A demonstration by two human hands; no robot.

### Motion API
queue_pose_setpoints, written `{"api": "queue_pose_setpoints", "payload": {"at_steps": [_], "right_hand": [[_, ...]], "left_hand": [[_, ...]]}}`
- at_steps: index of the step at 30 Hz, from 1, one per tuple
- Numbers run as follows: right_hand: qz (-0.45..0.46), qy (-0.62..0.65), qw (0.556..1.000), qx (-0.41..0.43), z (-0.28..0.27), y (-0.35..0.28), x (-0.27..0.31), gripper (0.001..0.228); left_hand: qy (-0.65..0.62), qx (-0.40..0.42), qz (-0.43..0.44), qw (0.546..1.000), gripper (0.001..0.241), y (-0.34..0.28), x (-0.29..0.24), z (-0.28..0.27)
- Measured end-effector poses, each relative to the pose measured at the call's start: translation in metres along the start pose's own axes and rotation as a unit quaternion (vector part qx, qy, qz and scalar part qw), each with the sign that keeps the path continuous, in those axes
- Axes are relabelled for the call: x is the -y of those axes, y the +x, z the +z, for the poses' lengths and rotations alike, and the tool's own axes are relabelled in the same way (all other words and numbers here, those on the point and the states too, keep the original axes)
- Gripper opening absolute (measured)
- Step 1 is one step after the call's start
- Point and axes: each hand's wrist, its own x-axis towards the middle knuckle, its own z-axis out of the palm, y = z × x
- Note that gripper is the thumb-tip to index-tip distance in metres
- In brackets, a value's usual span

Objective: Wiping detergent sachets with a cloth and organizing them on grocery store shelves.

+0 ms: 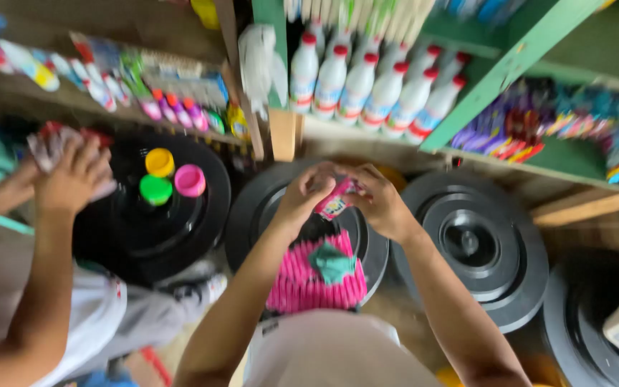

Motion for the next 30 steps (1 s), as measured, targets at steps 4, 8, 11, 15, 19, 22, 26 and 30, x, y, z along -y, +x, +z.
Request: {"api": "queue_pose_setpoints", "payload": {"at_steps": [4,8,11,15,19,22,26,30], "right_hand": [[-0.051,-0.014,0.994,-0.099,-0.033,0.030,0.007,0.033],[-0.154,-0.011,0.961,-0.230,-0.081,0.065,0.046,0.029],[-0.176,-0.025,0.925,-0.337,-0.114,0.093,0.075,0.029],[-0.209,0.111,0.899,-0.368,-0.158,0.146,0.097,0.032],[-0.270,0.020,0.888,-0.372,-0.194,0.208,0.094,0.034],[-0.186,-0.017,0.900,-0.394,-0.220,0.256,0.081,0.034],[-0.201,0.068,0.904,-0.370,-0.259,0.325,0.048,0.033],[-0.169,0.037,0.903,-0.394,-0.278,0.389,0.020,0.038]], "left_hand": [[0.085,-0.012,0.101,0.991,0.043,0.056,-0.051,0.006],[0.152,-0.015,0.196,0.969,0.034,0.085,-0.122,0.030],[0.223,-0.006,0.307,0.925,0.032,0.089,-0.181,0.058],[0.324,-0.055,0.467,0.821,0.029,0.103,-0.240,0.092],[0.385,-0.066,0.556,0.734,0.030,0.137,-0.278,0.114],[0.419,-0.103,0.555,0.711,0.035,0.176,-0.295,0.118],[0.507,-0.177,0.503,0.677,0.029,0.256,-0.323,0.110],[0.600,-0.175,0.254,0.738,0.027,0.305,-0.363,0.108]]}}
